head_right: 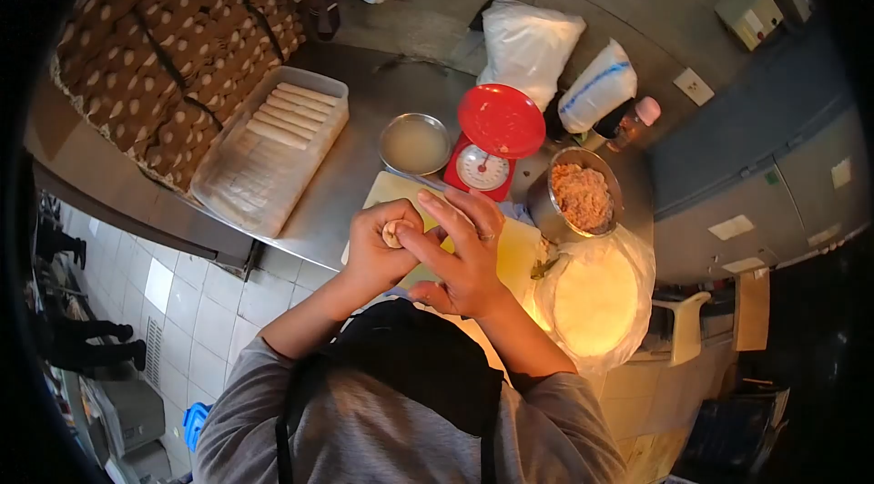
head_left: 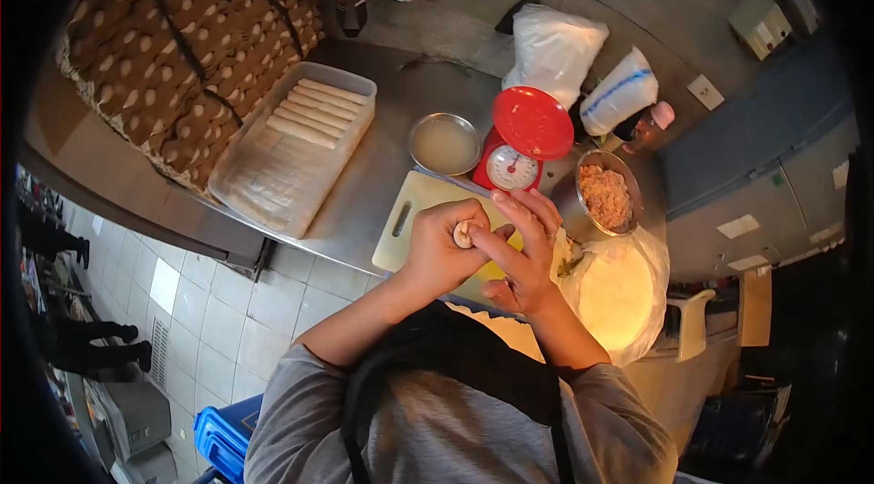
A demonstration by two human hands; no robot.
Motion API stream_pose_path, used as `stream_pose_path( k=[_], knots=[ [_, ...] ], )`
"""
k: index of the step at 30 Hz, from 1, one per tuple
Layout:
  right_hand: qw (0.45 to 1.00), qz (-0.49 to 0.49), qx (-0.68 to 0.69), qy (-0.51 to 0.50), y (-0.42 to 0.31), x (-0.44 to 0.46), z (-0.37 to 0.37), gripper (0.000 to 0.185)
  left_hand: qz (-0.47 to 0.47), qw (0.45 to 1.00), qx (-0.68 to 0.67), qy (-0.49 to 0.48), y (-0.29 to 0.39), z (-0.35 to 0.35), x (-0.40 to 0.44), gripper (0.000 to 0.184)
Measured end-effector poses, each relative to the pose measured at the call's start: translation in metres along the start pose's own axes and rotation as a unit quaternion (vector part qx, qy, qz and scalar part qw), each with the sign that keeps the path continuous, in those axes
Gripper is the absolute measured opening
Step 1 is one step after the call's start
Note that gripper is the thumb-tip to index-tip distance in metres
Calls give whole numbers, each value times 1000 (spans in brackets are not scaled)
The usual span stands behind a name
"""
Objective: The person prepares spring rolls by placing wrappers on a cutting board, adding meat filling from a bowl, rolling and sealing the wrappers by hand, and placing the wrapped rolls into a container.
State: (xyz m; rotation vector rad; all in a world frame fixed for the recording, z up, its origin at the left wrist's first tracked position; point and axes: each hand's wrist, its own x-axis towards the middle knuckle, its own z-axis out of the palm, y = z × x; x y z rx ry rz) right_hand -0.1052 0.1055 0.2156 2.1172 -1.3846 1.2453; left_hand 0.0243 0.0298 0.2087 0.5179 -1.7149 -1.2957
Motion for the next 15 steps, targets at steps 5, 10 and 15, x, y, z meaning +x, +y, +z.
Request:
stream_pose_path(
  k=[5, 10, 15],
  knots=[
    [999, -4, -2, -44, 6, 6, -3, 49, 14, 1000, -1, -27, -10, 6, 0, 22],
    [993, 60, 100, 27, 1, 1, -10, 50, -27, 999, -28, -32, -1, 3, 6, 21],
    [1000, 24, -12, -3, -8, 13, -12, 49, -28, 992, -119, -14, -14, 8, 5, 21]
  ],
)
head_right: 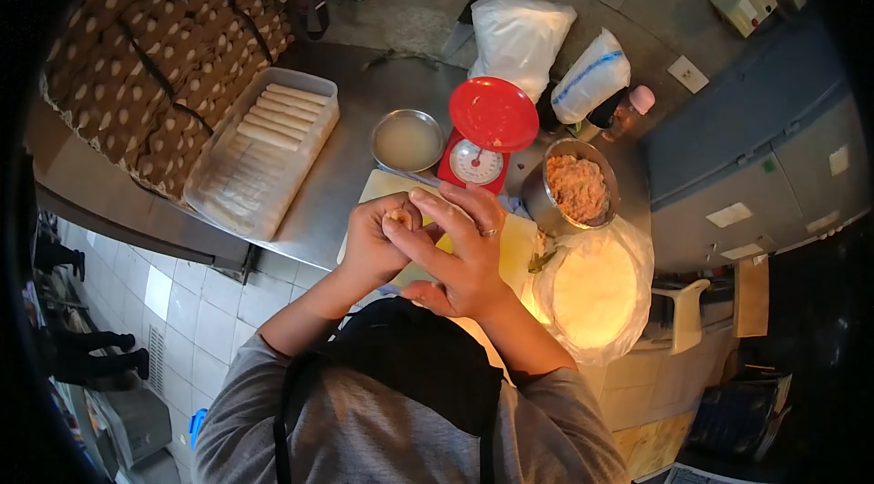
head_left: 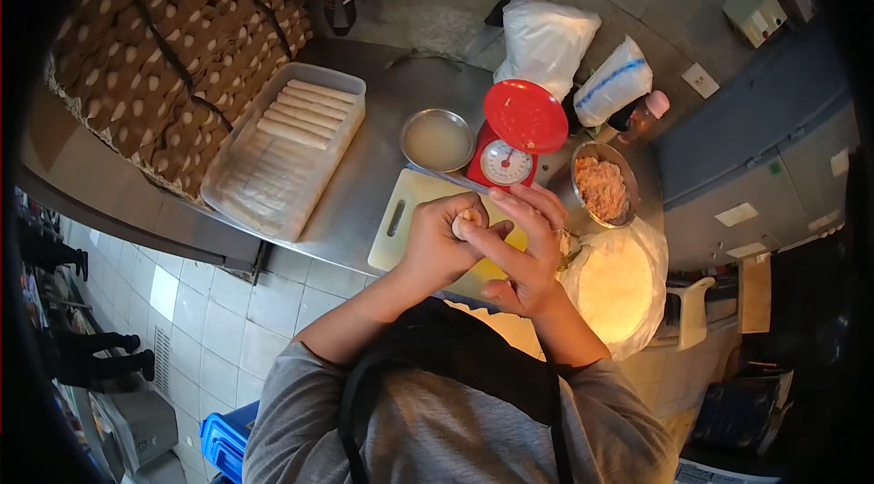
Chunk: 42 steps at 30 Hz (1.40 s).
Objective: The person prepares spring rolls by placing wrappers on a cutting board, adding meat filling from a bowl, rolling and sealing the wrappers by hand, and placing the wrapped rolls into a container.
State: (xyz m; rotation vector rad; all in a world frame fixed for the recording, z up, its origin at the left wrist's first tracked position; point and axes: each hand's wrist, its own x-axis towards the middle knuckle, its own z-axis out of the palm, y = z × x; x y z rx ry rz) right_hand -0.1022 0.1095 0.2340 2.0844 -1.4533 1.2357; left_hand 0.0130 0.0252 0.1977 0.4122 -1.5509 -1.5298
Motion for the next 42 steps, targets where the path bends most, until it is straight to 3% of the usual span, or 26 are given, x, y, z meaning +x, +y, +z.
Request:
stream_pose_path(
  k=[5, 8, 11, 14, 18, 20, 23, 26, 32, 36, 38, 42],
  knots=[
    [1000, -8, -11, -21, 7, 0, 7, 47, -31, 999, 8, -10, -1, -6, -2, 22],
    [997, 3, 55, -49, 19, 4, 4, 50, -32, 997, 58, -42, 7, -6, 0, 23],
    [962, 111, 249, 33, 30, -2, 4, 55, -55, 994, 24, -87, 22, -6, 4, 25],
    [962, 72, 263, -18, 34, 0, 7, 58, -81, 989, -15, -124, 23, -10, 5, 26],
    [992, -60, 95, -62, 31, 6, -5, 61, -53, 989, -19, -133, 15, -7, 3, 29],
    [976, -12, 213, -38, 37, 6, -3, 65, -100, 980, -18, -172, 24, -6, 4, 30],
    [909, 91, 407, -13, 38, 11, -1, 68, -161, 956, -32, -242, 34, -9, 7, 31],
    [892, 54, 445, -55, 42, 7, 4, 63, -151, 943, -55, -291, 33, -13, 9, 31],
    [959, -68, 246, -122, 40, 19, -12, 54, -123, 950, -52, -282, 22, -9, 7, 28],
    [954, 25, 294, -61, 43, 6, -12, 55, -115, 964, -38, -239, 25, -5, 11, 23],
    [957, 64, 282, -16, 35, -8, -13, 54, -100, 978, -60, -173, 23, -2, 8, 22],
    [998, -7, 37, -43, 10, -12, -12, 61, -13, 996, 50, -67, 16, 1, 3, 17]
  ],
)
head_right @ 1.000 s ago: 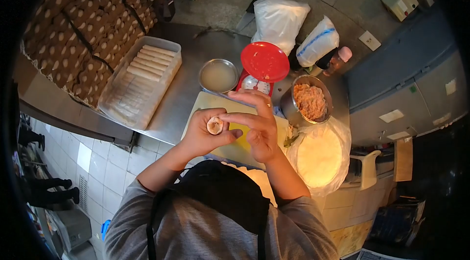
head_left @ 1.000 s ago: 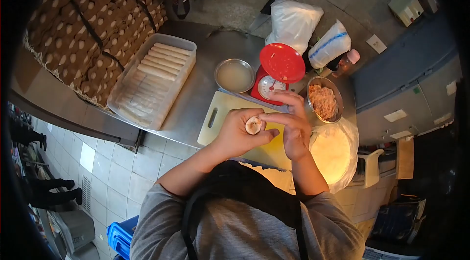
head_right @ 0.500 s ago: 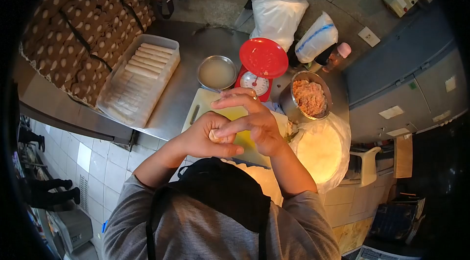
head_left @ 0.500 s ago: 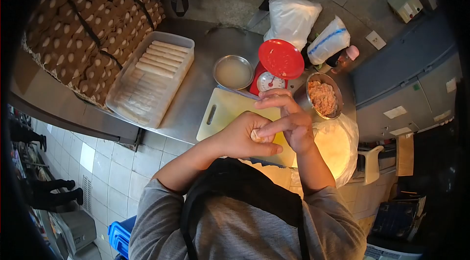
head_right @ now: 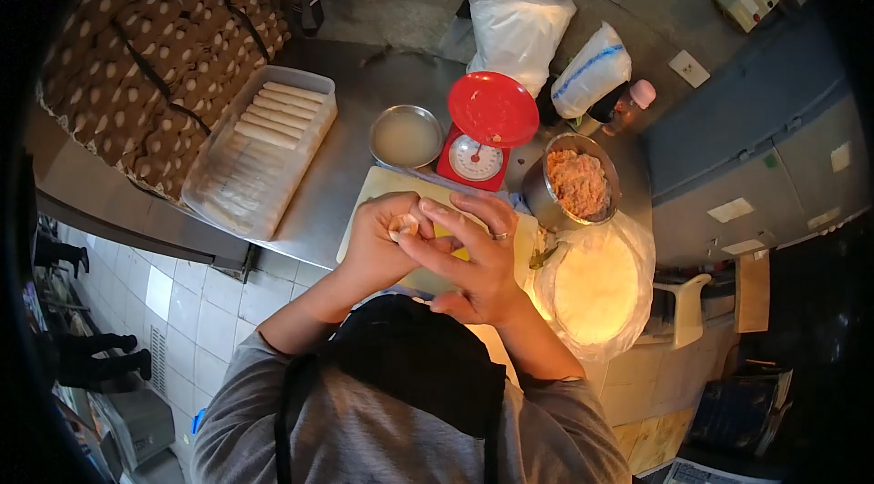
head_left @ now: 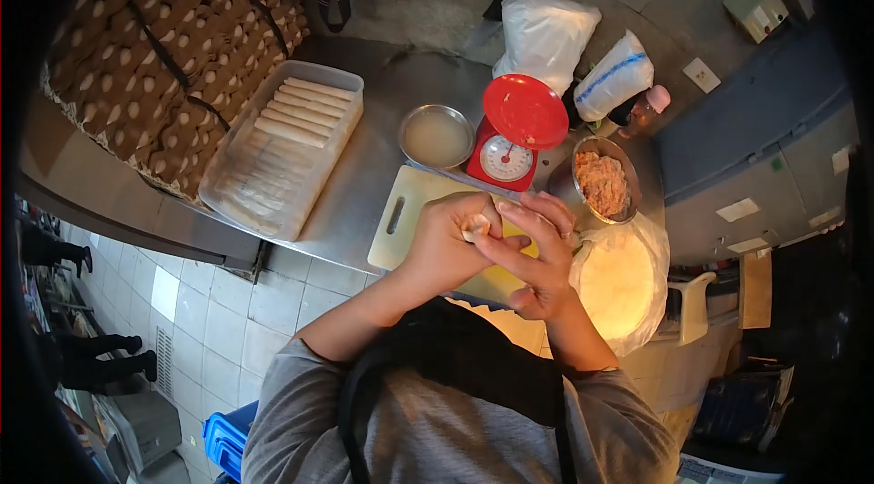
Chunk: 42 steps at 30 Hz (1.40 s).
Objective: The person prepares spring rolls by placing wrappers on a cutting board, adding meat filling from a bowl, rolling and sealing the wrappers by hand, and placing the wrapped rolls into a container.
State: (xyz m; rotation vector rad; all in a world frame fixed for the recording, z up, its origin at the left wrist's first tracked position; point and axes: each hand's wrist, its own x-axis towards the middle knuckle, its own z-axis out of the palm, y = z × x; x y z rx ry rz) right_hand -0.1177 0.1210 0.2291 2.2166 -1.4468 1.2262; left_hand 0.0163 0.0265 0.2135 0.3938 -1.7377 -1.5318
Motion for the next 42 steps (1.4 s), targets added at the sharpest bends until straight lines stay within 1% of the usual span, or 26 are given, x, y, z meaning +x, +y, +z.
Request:
stream_pose_path(
  k=[1, 3, 4, 6, 9, 10, 12, 15, 16, 19, 22, 23, 24, 26, 29, 32, 35, 36, 39, 42],
  knots=[
    [1000, 11, -24, -6, -2, -2, 2, 64, 17, 999, 31, 21, -1, 1, -1, 15],
    [998, 24, -52, -18, -5, -1, 5, 62, 56, 992, 93, 62, -4, 3, 2, 13],
    [997, 29, -67, -23, -6, -1, 5, 61, 75, 990, 97, 76, -8, 5, 2, 14],
    [999, 28, -41, -20, -2, -2, 8, 60, 109, 983, 106, 101, -16, 10, 1, 14],
    [999, 41, 19, -15, -5, -1, 2, 60, 112, 986, 80, 90, -10, 8, 4, 19],
    [998, 45, 44, -14, -7, 0, 0, 60, 88, 989, 84, 85, -9, 6, 4, 19],
    [999, 36, -17, -32, -13, -2, 3, 61, 40, 992, 92, 76, -8, 1, 3, 21],
    [996, 23, -78, -39, -16, -2, 10, 63, 75, 987, 99, 104, -12, 3, 5, 22],
    [995, 18, -93, -38, -15, -2, 11, 63, 67, 989, 83, 107, -16, 3, 5, 23],
    [997, 24, -52, -44, -6, 1, 13, 61, 45, 991, 47, 115, -24, 5, 5, 27],
    [999, 41, -19, -15, -10, 1, 9, 62, 20, 989, 51, 134, -24, 6, 9, 30],
    [997, 15, -59, -40, -15, -3, 8, 64, 10, 988, 60, 143, -25, 5, 10, 30],
    [994, 9, -94, -46, -17, -4, 10, 64, 0, 986, 69, 151, -26, 5, 11, 31],
    [985, -2, -163, -57, -21, -5, 18, 65, 18, 985, 60, 163, -25, 6, 12, 30],
    [983, 11, -181, -37, -23, -3, 22, 64, 62, 980, 77, 176, -28, 7, 13, 29],
    [985, 32, -166, -45, -23, 1, 20, 66, 108, 970, 124, 179, -29, 5, 13, 29],
    [993, 52, -106, -11, -23, 4, 17, 65, 157, 958, 156, 180, -25, 3, 15, 29],
    [992, 44, -118, -22, -22, 4, 18, 65, 173, 954, 163, 182, -24, 2, 15, 30],
    [987, 17, -150, -46, -17, 4, 21, 65, 143, 954, 178, 194, -24, 4, 17, 29],
    [994, 50, -81, -49, -6, 8, 17, 60, 128, 962, 166, 173, -35, 2, 20, 28]
  ],
)
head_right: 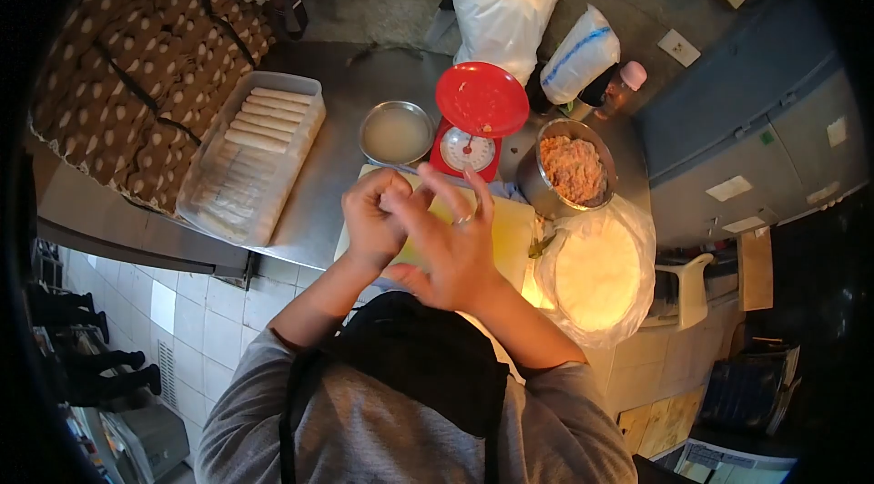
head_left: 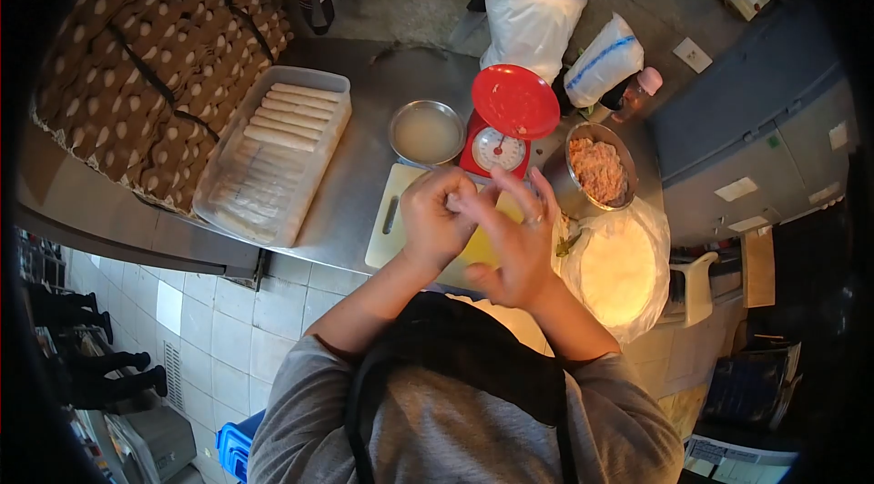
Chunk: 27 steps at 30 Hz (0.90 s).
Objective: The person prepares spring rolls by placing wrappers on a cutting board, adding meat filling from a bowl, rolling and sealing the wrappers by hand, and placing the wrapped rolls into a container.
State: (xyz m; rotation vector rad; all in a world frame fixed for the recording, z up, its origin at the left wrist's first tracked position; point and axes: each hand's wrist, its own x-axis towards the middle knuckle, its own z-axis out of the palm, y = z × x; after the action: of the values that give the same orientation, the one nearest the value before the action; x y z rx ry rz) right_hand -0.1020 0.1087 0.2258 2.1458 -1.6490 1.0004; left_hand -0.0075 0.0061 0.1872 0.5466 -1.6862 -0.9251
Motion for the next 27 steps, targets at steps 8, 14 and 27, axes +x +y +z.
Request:
stream_pose_path(
  k=[8, 14, 27],
  knots=[
    [848, 314, 417, -89, 65, -41, 102, 72, -303, 903, -304, 27, -4, -9, 52, 21],
    [884, 260, 292, -258, 116, -56, 47, 49, -384, 760, -525, -7, -115, -42, 10, 32],
    [914, 276, 294, -50, 68, -14, -26, 39, -329, 851, -208, -352, -65, 23, -33, 24]
  ],
)
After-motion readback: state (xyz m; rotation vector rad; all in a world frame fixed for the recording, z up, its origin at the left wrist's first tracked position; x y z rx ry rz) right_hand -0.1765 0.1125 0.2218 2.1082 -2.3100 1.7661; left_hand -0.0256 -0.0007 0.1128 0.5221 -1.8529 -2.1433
